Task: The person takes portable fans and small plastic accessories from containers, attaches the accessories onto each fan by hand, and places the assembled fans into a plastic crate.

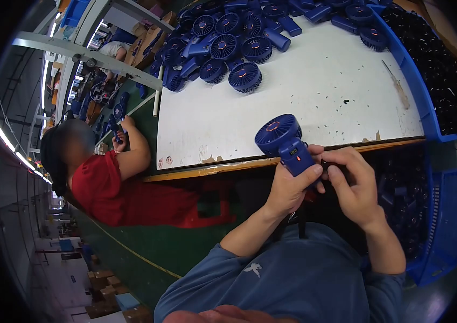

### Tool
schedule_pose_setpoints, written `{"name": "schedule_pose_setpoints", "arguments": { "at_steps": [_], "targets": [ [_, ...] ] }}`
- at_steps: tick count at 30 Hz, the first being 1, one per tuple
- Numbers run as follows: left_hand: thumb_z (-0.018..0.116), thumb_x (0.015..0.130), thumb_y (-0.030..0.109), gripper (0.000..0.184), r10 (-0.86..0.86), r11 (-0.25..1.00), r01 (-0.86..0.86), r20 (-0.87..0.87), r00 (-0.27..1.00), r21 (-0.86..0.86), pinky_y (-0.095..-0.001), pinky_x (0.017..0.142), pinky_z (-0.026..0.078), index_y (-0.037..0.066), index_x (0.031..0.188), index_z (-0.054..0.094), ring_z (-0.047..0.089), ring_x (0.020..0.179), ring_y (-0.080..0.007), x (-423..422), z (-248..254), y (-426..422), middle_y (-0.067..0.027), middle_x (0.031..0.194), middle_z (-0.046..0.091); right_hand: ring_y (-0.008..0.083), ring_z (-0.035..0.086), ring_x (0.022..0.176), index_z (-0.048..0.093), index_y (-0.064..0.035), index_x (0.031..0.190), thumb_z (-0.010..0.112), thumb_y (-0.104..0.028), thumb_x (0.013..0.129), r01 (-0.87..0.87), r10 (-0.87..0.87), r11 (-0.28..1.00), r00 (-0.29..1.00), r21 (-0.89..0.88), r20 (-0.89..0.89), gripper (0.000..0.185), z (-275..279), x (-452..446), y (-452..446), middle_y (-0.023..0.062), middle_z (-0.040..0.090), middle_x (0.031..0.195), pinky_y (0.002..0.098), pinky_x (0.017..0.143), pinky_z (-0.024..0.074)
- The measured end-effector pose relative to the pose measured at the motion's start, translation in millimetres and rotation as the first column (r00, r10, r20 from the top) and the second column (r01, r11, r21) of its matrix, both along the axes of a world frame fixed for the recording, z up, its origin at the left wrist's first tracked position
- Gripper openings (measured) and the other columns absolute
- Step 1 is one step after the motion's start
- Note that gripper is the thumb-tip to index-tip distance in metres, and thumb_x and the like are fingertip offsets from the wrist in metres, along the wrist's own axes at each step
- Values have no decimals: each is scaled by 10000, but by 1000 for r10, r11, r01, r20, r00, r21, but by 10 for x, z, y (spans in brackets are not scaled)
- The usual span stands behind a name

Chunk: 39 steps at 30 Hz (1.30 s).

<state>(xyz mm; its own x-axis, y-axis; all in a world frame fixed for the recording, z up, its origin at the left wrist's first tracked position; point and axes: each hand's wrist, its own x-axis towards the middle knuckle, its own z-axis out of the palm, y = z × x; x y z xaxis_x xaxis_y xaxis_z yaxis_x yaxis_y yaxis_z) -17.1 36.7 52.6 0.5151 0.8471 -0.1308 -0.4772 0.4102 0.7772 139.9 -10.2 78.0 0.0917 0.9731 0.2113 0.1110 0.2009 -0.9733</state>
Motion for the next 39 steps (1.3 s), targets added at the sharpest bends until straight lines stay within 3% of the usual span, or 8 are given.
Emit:
{"name": "schedule_pose_setpoints", "arguments": {
  "at_steps": [2, 13, 23, 28, 32, 37, 38, 39],
  "targets": [
    [650, 901, 54, 359, 12, 1000, -11, 3, 1000, -18, -252, 580, 547, -4, 1231, 520, 630, 836, -143, -86, -35, 42, -68, 1018, 611, 264, 623, 983, 610, 22, 1154, 595, 64, 848, -35, -68, 965, 923, 261, 378, 310, 45, -14, 13, 164, 601, 1098, 321, 829, 515],
    [665, 899, 66, 398, -186, 972, 192, 52, 981, -135, -246, 534, 550, 3, 1261, 513, 635, 836, -152, -201, 46, 0, -80, 1035, 615, 344, 663, 861, 623, 36, 1029, 730, 37, 736, -213, -19, 914, 827, 345, 562, 311, 187, 191, 24, 181, 644, 1024, 392, 759, 558],
    [576, 898, 605, 645, -320, 944, 328, 141, 937, -40, -258, 487, 558, 15, 1156, 529, 644, 776, -161, -151, -19, -106, -94, 919, 601, 326, 596, 957, 641, -11, 1093, 740, -62, 729, -249, -44, 928, 664, 277, 746, 381, 424, 23, 231, 176, 588, 1097, 389, 800, 520],
    [389, 1022, 492, 538, -65, 963, 110, 184, 981, -245, -362, 1028, 424, 48, 1305, 501, 539, 1187, -205, 25, 105, -82, -111, 1244, 583, 348, 534, 1080, 605, -46, 1193, 760, -122, 711, -167, -57, 965, 619, 202, 783, 511, 491, -115, 108, 175, 541, 1171, 428, 905, 468],
    [383, 1008, 411, 479, -42, 957, 105, 227, 973, -270, -340, 1030, 417, 41, 1281, 519, 546, 1173, -193, 105, 25, -106, -100, 1242, 583, 372, 497, 1129, 540, -13, 1268, 762, -149, 693, -95, -76, 982, 591, 163, 803, 631, 446, -170, 17, 197, 518, 1194, 465, 966, 418],
    [561, 943, 326, 730, -33, 713, 351, -470, 882, 607, -401, 1092, 322, -44, 1487, 247, 368, 1357, -329, 76, -47, -32, -228, 1474, 347, 408, 528, 1098, 439, 72, 1312, 697, -77, 712, 20, -174, 953, 854, 303, 491, 670, -95, -151, -150, 256, 491, 1257, 456, 936, 444],
    [598, 898, 490, 963, 97, 635, 322, -485, 869, 702, -460, 1179, 150, -39, 1524, 93, 37, 1468, -460, 135, 292, -41, -332, 1566, -45, 302, 580, 1043, 467, 69, 1278, 669, -37, 723, -19, -43, 986, 931, 166, 362, 600, -109, -152, -194, 198, 563, 1182, 395, 894, 472],
    [617, 891, 473, 979, 177, 554, 359, -528, 831, 751, -472, 1178, 149, -36, 1527, 74, 57, 1466, -462, 106, 350, -34, -334, 1565, -25, 242, 586, 982, 483, 60, 1265, 673, -73, 729, -20, 8, 987, 997, -162, -76, 584, -117, -92, -285, 153, 586, 1091, 354, 858, 474]
  ]
}}
